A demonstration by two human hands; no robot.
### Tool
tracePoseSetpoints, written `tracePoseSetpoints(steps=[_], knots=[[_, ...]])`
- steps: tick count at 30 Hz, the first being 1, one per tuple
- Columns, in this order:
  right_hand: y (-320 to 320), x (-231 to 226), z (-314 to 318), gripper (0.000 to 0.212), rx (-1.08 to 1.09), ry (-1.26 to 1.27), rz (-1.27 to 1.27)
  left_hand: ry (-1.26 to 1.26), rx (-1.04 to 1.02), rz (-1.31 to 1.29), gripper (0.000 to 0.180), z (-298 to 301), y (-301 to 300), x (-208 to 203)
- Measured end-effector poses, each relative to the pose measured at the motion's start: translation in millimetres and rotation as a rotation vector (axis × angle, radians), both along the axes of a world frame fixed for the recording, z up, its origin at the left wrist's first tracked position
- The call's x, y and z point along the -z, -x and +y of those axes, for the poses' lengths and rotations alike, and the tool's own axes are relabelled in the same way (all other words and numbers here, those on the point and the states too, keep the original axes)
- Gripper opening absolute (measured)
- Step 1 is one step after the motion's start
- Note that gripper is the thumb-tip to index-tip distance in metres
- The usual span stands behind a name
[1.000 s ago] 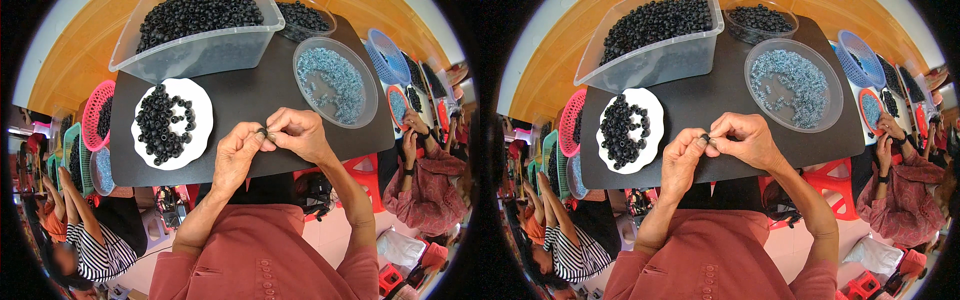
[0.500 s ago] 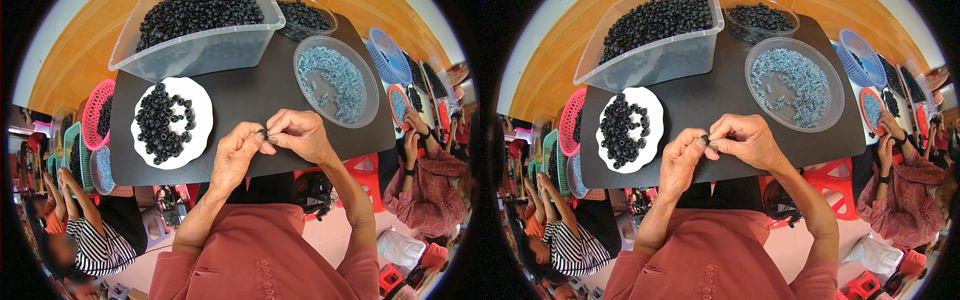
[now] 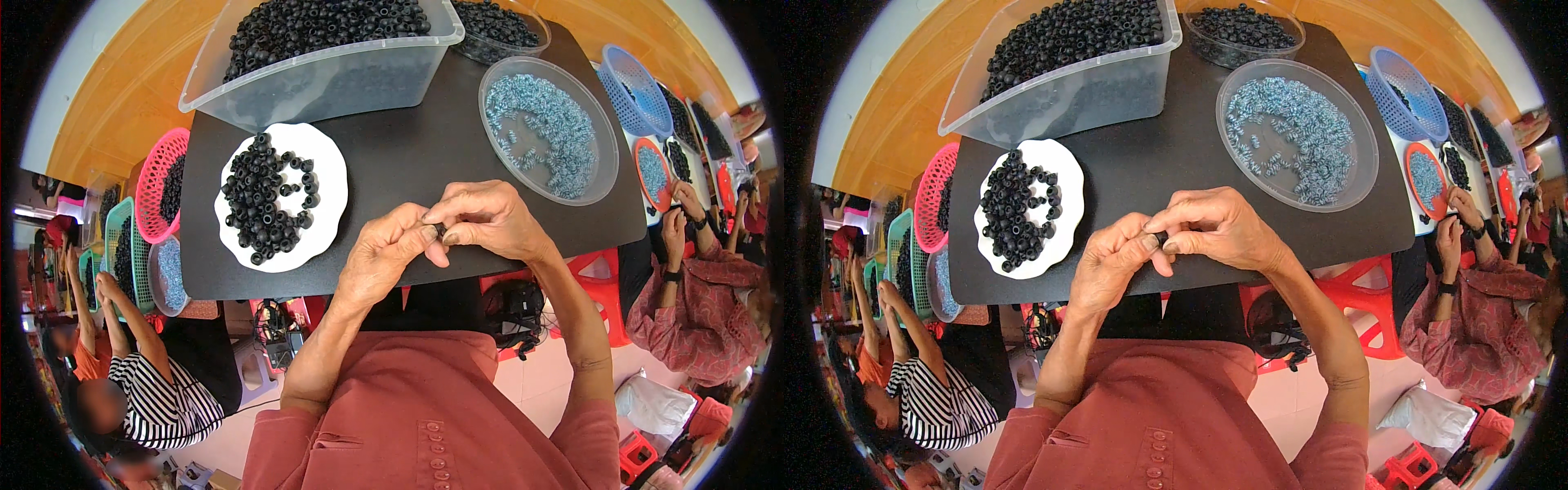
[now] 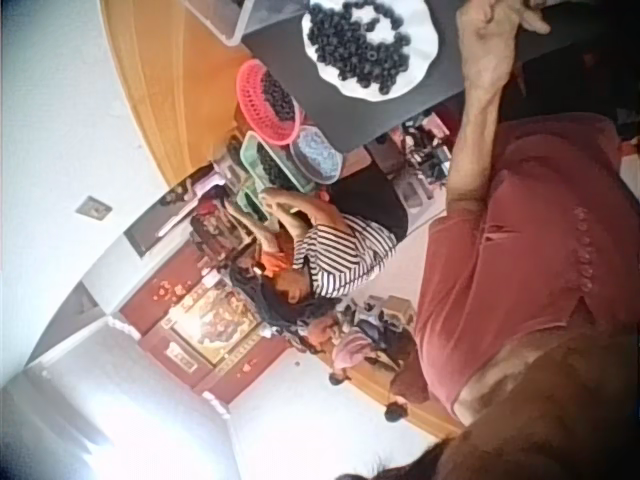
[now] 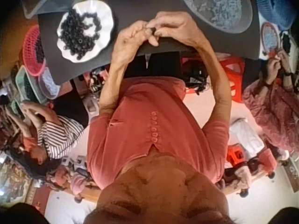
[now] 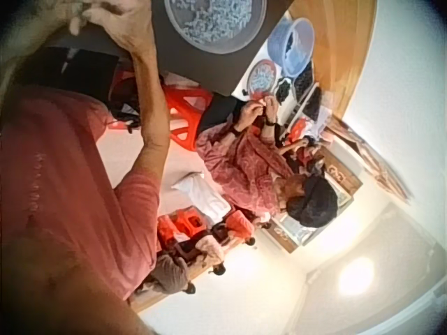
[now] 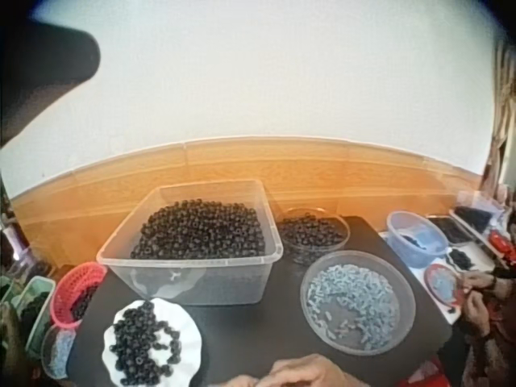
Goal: The person assembles small plastic components by picking black pieces from a plate and blue parts from a round container, then inserting the blue parts into the black pieces by hand.
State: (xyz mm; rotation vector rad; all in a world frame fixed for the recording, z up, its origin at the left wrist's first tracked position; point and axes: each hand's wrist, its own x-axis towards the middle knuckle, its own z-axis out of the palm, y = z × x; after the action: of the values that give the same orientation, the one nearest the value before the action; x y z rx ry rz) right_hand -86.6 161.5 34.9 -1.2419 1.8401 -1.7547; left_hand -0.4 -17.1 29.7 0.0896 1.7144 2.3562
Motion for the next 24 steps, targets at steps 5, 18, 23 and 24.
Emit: tracePoseSetpoints(steps=[5,18,23,24], knots=[[0.1,-3.7,0.9,0.026,-0.049,-0.083,-0.043,-0.066,0.022,-0.029,0.019,-1.1,-0.1,2.7],[-1.6,0.2,-2.1,0.020,0.000,0.008,-0.023,-0.026,-0.037,0.002,0.024,2.2,0.3,3.0],[-5.3,-0.4,-5.1,0.016,-0.037,0.037,-0.119,0.077,-0.014,0.037,0.027,0.4,-0.2,-1.9],[-4.6,-0.1,-4.7,0.016,-0.038,0.038,-0.119,0.077,-0.005,0.044,0.028,0.5,-0.2,-1.6]])
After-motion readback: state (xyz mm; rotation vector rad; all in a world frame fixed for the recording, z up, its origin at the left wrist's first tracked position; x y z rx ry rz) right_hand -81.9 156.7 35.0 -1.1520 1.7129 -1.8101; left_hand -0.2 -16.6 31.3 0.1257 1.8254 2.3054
